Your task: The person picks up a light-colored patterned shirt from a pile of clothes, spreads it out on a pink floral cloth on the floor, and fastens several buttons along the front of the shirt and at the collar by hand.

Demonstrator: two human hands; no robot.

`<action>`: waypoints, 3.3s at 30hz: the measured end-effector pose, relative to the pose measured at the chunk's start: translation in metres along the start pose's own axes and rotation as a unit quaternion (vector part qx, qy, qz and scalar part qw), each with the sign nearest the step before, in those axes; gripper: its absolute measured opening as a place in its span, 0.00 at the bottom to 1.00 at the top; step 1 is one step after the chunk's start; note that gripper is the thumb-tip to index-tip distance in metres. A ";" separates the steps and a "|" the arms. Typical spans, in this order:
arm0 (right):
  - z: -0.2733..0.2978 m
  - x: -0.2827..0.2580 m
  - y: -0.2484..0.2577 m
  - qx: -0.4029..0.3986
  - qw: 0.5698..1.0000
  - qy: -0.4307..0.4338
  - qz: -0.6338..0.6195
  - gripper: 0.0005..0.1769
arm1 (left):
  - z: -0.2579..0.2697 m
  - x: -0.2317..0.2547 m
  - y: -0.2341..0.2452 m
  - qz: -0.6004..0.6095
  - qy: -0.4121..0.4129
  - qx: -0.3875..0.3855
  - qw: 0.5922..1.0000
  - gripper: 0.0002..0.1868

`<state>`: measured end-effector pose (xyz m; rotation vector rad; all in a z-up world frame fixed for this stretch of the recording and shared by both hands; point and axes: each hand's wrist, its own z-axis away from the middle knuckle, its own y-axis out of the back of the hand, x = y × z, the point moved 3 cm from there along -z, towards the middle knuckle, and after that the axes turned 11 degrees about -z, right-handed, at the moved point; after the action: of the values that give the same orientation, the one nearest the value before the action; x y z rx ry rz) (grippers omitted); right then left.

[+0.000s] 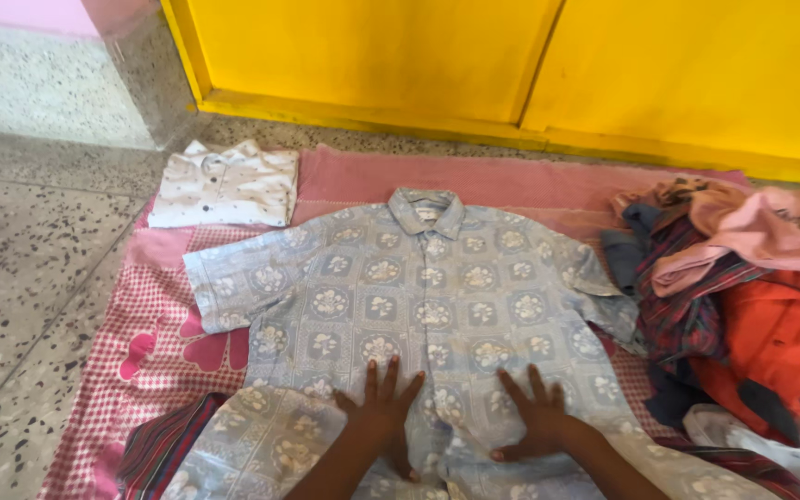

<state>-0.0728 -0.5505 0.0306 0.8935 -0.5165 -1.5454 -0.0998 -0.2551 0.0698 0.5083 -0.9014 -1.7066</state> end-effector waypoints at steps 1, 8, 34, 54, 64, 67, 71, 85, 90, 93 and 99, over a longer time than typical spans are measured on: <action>0.011 0.000 -0.003 -0.007 1.000 -0.006 0.023 0.83 | 0.003 -0.003 -0.003 -0.004 -0.001 -0.010 1.000 0.83; 0.023 -0.045 0.048 -0.156 0.985 -0.067 0.012 0.80 | -0.024 -0.006 0.017 0.076 0.000 -0.053 0.996 0.62; -0.053 -0.140 0.060 0.226 0.961 -0.013 -0.158 0.13 | -0.082 -0.009 0.040 0.343 0.052 0.279 0.896 0.07; -0.073 -0.117 0.069 0.122 0.945 -0.091 -0.289 0.17 | -0.084 -0.010 0.040 0.427 0.025 0.308 0.850 0.04; -0.077 -0.106 0.071 0.147 0.943 -0.032 -0.296 0.14 | -0.082 -0.014 0.046 0.441 0.017 0.279 0.853 0.02; -0.075 -0.108 0.071 0.149 0.942 -0.036 -0.300 0.16 | -0.082 -0.016 0.051 0.453 0.021 0.253 0.854 0.03; -0.073 -0.106 0.072 0.145 0.924 -0.036 -0.353 0.18 | -0.080 -0.017 0.055 0.462 0.024 0.244 0.853 0.03; -0.067 -0.105 0.080 0.107 0.931 -0.029 -0.348 0.12 | -0.079 -0.019 0.057 0.460 0.027 0.233 0.857 0.04; -0.060 -0.112 0.090 0.125 0.938 -0.012 -0.324 0.16 | -0.079 -0.017 0.055 0.457 0.023 0.238 0.857 0.05; -0.055 -0.117 0.097 0.141 0.942 0.020 -0.305 0.14 | -0.081 -0.017 0.054 0.456 0.021 0.241 0.856 0.05; -0.055 -0.124 0.097 0.140 0.939 0.058 -0.308 0.11 | -0.082 -0.017 0.051 0.458 0.016 0.247 0.854 0.05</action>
<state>0.0290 -0.4395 0.1008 1.4548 -0.3937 -1.9923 -0.0040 -0.2712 0.0574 0.3381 -1.2948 -0.5872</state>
